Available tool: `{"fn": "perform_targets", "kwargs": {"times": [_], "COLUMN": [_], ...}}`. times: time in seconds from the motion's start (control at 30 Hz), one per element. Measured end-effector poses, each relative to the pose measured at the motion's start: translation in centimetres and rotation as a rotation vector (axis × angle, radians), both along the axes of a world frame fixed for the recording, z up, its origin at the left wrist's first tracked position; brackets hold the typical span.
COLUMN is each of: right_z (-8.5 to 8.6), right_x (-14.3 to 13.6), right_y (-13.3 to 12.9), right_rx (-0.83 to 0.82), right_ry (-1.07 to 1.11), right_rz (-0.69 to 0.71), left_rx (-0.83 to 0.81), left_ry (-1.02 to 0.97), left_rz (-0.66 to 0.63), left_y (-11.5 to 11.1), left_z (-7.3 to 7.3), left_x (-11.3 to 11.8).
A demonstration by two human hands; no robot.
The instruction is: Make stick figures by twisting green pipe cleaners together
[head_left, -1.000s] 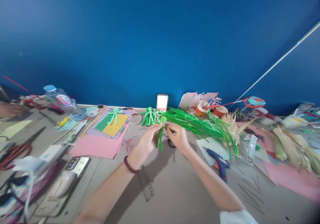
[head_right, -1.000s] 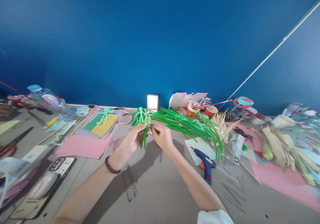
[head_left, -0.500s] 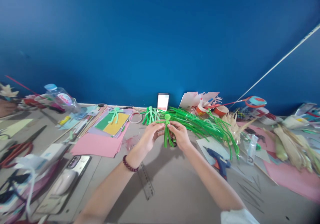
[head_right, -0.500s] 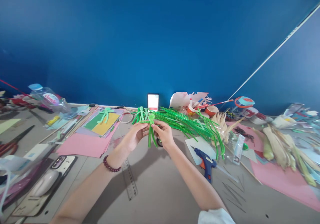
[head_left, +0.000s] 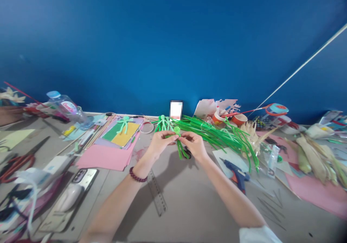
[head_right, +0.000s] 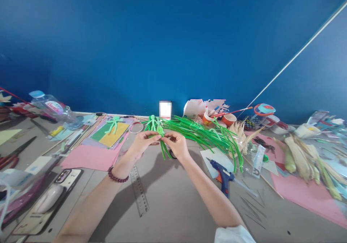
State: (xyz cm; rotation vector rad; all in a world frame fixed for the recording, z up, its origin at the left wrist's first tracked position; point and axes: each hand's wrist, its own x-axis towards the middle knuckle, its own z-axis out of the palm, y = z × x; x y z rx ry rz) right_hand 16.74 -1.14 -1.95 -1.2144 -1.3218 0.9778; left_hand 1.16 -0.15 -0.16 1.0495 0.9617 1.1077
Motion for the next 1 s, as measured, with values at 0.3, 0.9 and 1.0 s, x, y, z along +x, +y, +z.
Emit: {"fn": "perform_targets", "kwargs": {"times": [0.3, 0.9, 1.0], "right_z": [0.4, 2.4, 2.3], "right_x": [0.7, 2.6, 2.7], "right_y": [0.3, 0.2, 0.3], "right_rx": [0.013, 0.244, 0.246], "right_ry": [-0.001, -0.374, -0.365], "right_rz": [0.097, 0.139, 0.142], "left_rx": [0.004, -0.017, -0.040], "left_ry": [-0.058, -0.101, -0.141], "left_rz": [-0.061, -0.181, -0.192], "left_y": [-0.1, 0.2, 0.1], "left_z": [0.3, 0.1, 0.4], "left_x": [0.1, -0.5, -0.5]}}
